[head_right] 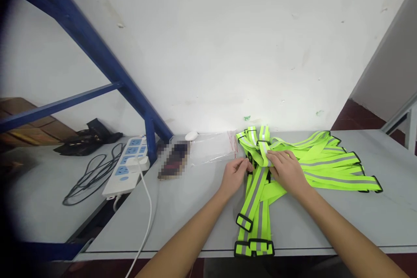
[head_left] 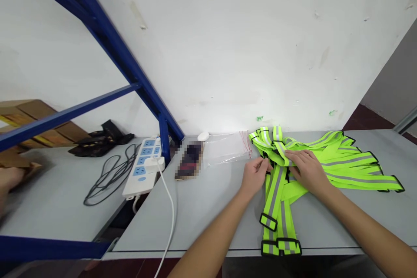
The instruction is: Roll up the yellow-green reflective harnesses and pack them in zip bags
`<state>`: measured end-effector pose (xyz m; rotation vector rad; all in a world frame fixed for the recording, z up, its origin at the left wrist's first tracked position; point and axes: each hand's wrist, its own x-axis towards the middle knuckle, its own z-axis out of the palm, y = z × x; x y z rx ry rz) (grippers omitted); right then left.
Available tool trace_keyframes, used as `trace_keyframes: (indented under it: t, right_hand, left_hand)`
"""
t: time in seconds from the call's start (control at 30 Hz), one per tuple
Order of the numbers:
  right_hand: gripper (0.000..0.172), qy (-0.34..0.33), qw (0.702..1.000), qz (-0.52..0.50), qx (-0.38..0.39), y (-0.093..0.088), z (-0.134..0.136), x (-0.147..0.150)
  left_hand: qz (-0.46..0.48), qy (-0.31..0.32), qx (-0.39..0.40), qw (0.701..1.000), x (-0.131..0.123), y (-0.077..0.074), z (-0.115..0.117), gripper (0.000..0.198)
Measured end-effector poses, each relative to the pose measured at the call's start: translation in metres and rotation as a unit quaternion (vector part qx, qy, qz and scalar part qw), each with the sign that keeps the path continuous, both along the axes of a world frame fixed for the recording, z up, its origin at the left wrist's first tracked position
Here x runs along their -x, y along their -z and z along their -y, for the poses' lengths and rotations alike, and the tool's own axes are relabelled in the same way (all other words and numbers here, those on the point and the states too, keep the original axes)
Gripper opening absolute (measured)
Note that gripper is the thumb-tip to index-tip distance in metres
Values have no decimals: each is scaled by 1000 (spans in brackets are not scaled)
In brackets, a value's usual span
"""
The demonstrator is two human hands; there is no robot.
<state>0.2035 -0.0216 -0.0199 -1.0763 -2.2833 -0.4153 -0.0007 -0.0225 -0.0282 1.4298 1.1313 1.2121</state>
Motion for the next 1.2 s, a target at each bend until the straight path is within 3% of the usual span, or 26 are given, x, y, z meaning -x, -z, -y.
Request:
trace_keyframes:
  t: [0.1, 0.23, 0.47, 0.7, 0.9, 1.07, 1.2]
  right_hand:
    - [35, -23, 999, -27, -25, -6, 4, -1]
    - [41, -72, 994, -45, -61, -9, 12, 4]
    - [44, -118, 991, -51, -42, 7, 20, 11]
    - [33, -144, 989, 17, 15, 19, 24, 17]
    - [34, -157, 984, -27, 84, 12, 29, 18]
    - [50, -81, 988, -94, 93, 8, 30, 19]
    - [47, -7, 989, -85, 120, 9, 29, 23]
  left_hand:
    - [65, 28, 82, 994, -3, -1, -2, 46]
    - [155, 69, 198, 965, -6, -4, -2, 45]
    - [270, 4, 200, 942, -7, -2, -3, 38]
    - [328, 17, 265, 906, -7, -2, -2, 20]
    - [337, 27, 267, 903, -8, -5, 1, 39]
    - [320, 19, 250, 914, -12, -6, 2, 51]
    - [316, 21, 252, 914, -13, -9, 3, 51]
